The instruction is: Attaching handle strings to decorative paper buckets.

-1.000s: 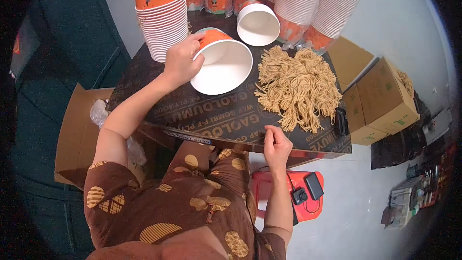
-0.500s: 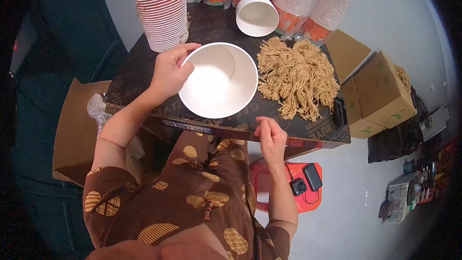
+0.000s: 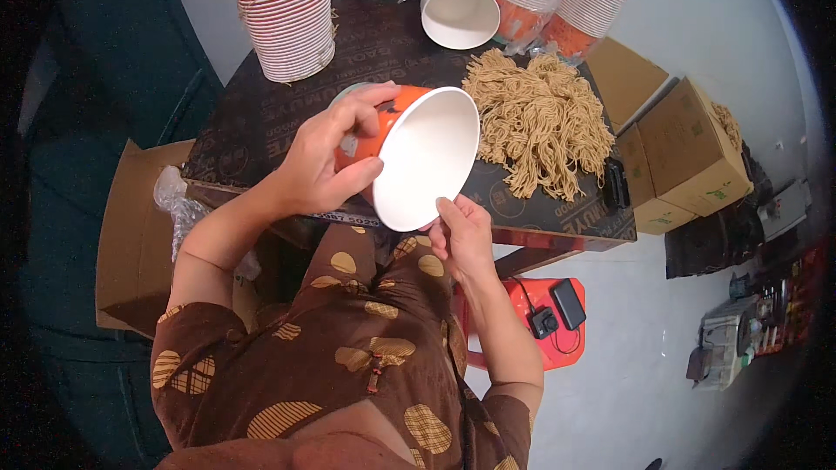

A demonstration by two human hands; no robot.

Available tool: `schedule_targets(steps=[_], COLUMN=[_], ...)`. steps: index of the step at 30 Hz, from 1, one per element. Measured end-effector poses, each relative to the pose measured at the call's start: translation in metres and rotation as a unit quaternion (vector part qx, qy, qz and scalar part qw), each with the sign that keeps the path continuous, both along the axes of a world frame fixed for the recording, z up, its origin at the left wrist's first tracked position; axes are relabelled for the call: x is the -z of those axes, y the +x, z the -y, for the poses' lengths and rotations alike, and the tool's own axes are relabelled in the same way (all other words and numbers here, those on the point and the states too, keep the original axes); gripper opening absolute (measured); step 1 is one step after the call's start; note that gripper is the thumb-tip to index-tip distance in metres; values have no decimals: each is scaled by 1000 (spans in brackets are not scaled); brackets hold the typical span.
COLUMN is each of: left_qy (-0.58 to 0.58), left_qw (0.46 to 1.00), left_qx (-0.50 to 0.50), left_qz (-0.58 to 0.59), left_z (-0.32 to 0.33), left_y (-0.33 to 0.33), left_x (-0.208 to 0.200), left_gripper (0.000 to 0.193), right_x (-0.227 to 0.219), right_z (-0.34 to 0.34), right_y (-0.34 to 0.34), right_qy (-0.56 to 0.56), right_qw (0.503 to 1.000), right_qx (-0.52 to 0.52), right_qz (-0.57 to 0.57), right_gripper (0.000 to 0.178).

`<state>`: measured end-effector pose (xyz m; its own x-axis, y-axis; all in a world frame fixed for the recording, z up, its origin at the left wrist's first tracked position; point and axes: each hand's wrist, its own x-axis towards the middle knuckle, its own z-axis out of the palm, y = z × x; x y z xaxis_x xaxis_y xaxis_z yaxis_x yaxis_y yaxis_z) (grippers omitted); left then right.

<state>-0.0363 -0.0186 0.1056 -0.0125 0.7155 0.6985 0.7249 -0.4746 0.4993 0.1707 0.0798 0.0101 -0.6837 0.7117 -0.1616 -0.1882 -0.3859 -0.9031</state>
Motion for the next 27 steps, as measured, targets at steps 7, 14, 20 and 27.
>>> schedule_targets(steps=[7, 14, 20, 27], left_qy=[21, 39, 37, 29], left_qw=[995, 992, 985, 986], left_qx=[-62, -104, -145, -153], left_qz=[-69, -58, -82, -53], left_z=[10, 19, 17, 18], left_y=[-11, 18, 20, 20], left_x=[34, 54, 60, 69], left_gripper=[88, 112, 99, 84], right_x=[2, 4, 12, 19], right_z=[10, 22, 22, 27], right_y=[-6, -13, -15, -9], right_qy=[-54, -104, -111, -113], right_qw=[998, 993, 990, 989], right_qx=[15, -25, -84, -95], right_qz=[-34, -39, -31, 18], right_gripper=[21, 22, 22, 20])
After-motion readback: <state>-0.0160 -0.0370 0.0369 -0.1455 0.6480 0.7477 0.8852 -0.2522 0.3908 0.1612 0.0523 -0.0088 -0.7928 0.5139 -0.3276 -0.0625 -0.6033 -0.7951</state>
